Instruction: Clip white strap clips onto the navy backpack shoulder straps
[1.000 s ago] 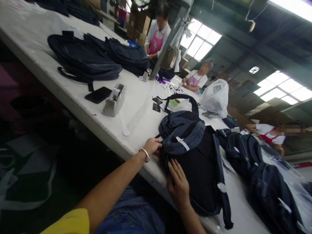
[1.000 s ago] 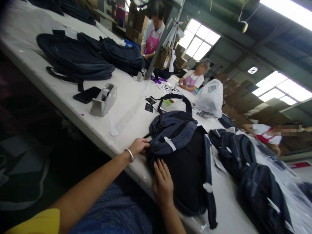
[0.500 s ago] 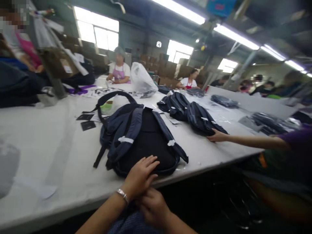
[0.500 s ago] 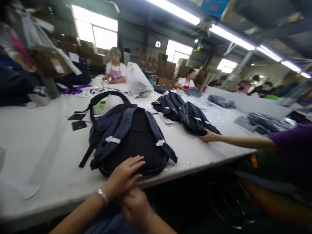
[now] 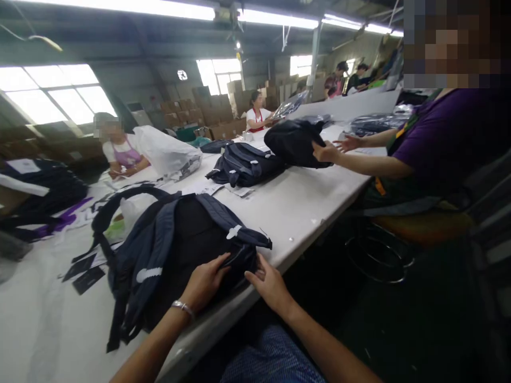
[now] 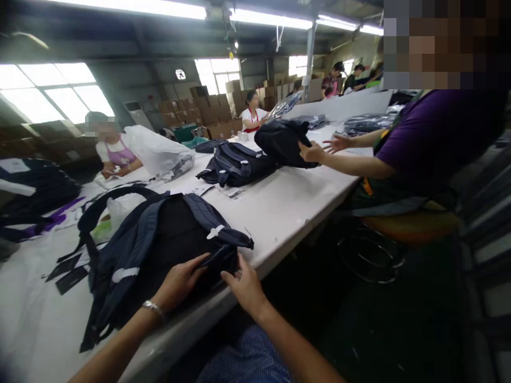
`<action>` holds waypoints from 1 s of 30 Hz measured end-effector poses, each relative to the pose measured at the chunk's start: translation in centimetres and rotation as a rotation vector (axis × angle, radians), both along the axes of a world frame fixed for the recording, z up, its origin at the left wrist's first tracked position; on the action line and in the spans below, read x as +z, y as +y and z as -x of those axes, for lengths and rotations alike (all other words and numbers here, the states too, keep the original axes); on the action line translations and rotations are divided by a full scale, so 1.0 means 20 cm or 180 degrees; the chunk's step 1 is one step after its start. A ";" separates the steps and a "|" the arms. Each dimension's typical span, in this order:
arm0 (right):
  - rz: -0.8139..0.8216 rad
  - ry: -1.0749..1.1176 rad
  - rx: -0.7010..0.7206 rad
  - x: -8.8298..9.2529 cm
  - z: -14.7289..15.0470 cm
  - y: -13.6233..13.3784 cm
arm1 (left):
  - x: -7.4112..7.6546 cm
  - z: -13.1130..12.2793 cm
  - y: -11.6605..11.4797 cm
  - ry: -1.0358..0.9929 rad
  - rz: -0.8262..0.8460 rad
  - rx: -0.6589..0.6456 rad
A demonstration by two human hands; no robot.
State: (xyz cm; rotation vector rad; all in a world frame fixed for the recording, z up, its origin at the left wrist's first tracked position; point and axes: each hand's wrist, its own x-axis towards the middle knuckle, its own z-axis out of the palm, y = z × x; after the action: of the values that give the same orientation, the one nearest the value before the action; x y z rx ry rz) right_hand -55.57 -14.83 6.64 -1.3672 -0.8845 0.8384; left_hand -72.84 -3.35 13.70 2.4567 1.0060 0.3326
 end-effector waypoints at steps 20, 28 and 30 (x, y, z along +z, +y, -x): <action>-0.0313 -0.0314 -0.0974 0.05 0.12 0.21 | 0.04 -0.16 -0.15 0.0313 -0.1138 0.0012; -0.0196 -0.0906 -0.1047 0.04 0.02 0.22 | -0.03 -0.22 -0.07 -0.0690 -0.0309 0.0329; -0.0181 -0.0919 -0.1070 0.06 0.03 0.20 | -0.03 -0.22 -0.07 -0.0959 -0.0185 0.0490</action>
State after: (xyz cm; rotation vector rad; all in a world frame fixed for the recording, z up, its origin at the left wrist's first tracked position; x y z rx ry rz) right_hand -56.16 -10.77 7.86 -1.5564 -0.8572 0.3613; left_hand -68.54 -4.74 13.13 2.2924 1.0655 0.7674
